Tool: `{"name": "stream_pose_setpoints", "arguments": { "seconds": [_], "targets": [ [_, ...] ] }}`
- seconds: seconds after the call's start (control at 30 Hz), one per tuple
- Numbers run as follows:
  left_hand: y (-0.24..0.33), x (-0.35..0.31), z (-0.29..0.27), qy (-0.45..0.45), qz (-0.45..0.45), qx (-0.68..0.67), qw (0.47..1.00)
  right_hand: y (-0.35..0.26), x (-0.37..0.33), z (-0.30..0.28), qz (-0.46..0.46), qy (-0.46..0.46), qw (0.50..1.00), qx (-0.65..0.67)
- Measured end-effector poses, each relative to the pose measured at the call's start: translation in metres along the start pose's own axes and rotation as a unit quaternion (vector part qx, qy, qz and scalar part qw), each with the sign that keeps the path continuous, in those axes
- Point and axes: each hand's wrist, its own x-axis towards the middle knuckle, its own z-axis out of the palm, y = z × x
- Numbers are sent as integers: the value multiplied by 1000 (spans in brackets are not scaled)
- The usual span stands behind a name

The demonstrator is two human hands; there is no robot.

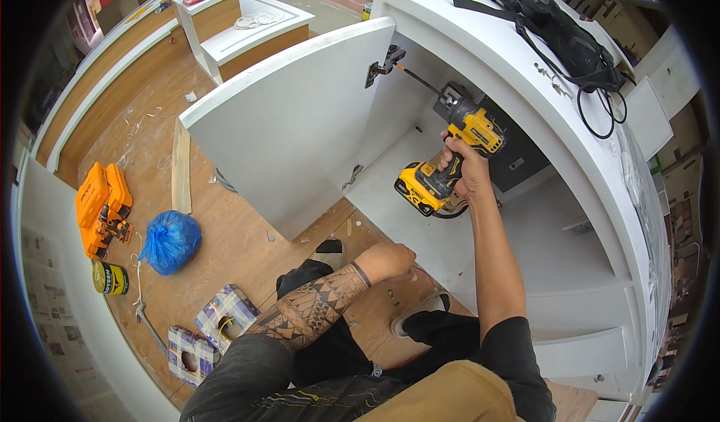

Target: Installing white cabinet doors onto a wooden frame using a power drill and hinges.

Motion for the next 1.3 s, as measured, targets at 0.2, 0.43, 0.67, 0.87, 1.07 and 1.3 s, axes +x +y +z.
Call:
{"name": "stream_pose_setpoints", "arguments": {
  "seconds": [0.2,0.43,0.67,0.87,1.07,1.3],
  "targets": [
    [15,6,-18,0,7,-5,1000,-6,-22,-2,-5,37,999,27],
    [-14,14,-22,-87,-18,6,996,35,-137,-41,-48,84,995,30],
    [-48,-40,15,20,-31,23,999,81,-308,-65,-124,204,970,43],
    [89,-85,-6,60,154,-129,978,90,-365,-64,-177,241,950,95],
    [137,-156,-27,489,179,-24,854,88,-395,-43,-186,208,956,94],
    [-64,-222,-123,817,-182,-5,548,126,-415,-51,-167,224,951,133]
  ]
}}
